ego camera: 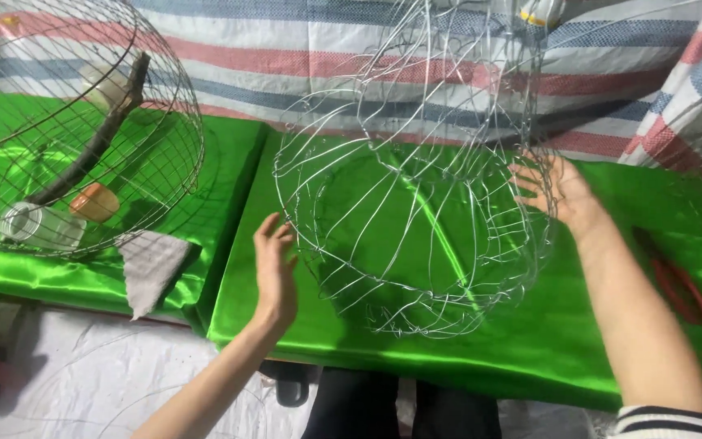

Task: The person is manually shaping and adjusting the wire mesh of a large birdcage-like structure on a green workbench.

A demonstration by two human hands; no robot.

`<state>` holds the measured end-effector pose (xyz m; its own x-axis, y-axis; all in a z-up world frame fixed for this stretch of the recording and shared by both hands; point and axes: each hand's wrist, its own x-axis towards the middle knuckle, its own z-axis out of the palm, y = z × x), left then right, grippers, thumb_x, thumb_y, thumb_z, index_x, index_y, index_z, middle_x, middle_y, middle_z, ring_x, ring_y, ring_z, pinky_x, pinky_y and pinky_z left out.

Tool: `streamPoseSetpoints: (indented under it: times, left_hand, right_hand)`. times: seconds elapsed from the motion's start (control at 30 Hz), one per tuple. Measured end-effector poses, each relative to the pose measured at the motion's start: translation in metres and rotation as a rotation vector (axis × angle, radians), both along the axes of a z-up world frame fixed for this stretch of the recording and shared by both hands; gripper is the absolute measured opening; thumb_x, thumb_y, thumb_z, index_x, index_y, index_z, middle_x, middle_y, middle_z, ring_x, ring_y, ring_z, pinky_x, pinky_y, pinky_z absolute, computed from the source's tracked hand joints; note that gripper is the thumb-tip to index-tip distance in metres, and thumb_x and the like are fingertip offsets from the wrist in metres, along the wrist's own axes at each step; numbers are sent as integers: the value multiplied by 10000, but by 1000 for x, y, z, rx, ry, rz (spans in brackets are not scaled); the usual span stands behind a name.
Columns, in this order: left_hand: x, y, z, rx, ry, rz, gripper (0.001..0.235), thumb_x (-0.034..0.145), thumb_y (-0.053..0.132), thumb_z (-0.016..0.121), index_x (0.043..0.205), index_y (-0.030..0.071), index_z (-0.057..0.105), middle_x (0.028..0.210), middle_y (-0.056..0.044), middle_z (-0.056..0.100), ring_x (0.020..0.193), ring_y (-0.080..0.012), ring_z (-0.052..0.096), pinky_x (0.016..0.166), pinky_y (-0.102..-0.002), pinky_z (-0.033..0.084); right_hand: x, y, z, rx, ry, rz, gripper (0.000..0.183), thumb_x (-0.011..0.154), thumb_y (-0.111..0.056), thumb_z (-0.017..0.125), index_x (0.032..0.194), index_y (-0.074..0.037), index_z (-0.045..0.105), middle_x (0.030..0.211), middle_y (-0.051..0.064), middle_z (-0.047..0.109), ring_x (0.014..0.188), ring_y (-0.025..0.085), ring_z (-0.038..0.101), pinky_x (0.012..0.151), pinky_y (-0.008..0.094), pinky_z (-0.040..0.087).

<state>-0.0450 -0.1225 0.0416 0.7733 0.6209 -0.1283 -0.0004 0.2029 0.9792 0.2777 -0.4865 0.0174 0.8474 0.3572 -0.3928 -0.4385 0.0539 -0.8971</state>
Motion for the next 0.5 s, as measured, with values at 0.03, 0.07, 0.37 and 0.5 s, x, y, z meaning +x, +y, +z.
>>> streamPoseSetpoints:
  times: [0.03,0.07,0.37,0.5]
  left_hand:
    - [3,10,-5,-14,-22,66,779,896,410,543,1554,82,283,1532,-290,322,1451,-491,318,1163,-692,212]
    - [6,21,-10,-28,-43,132,793,859,412,545,1545,89,312,1492,-286,359,1439,-488,330,1139,-705,200]
    - [141,141,-81,-376,-13,45,722,900,602,567,1484,183,500,1464,-256,424,1367,-447,434,1051,-652,295]
    - [119,115,-75,-393,44,6,648,915,577,580,1420,173,540,1442,-263,466,1351,-484,472,1050,-717,302]
  right_hand:
    - [1,-3,0,-53,-16,-27,525,944,-505,503,1429,-304,495,1608,165,363,1533,398,245,1179,690,196]
    - [3,-7,1,-106,-32,-54,527,938,-560,494,1417,-340,518,1588,112,417,1532,376,266,1177,692,188]
    - [-66,-47,-25,-154,-45,-142,475,1062,-534,387,1495,-341,414,1492,60,429,1347,284,421,1061,542,340]
    - [-77,-39,9,-115,-63,-148,566,1068,-555,299,1565,-290,356,1672,202,135,1541,443,113,1195,670,125]
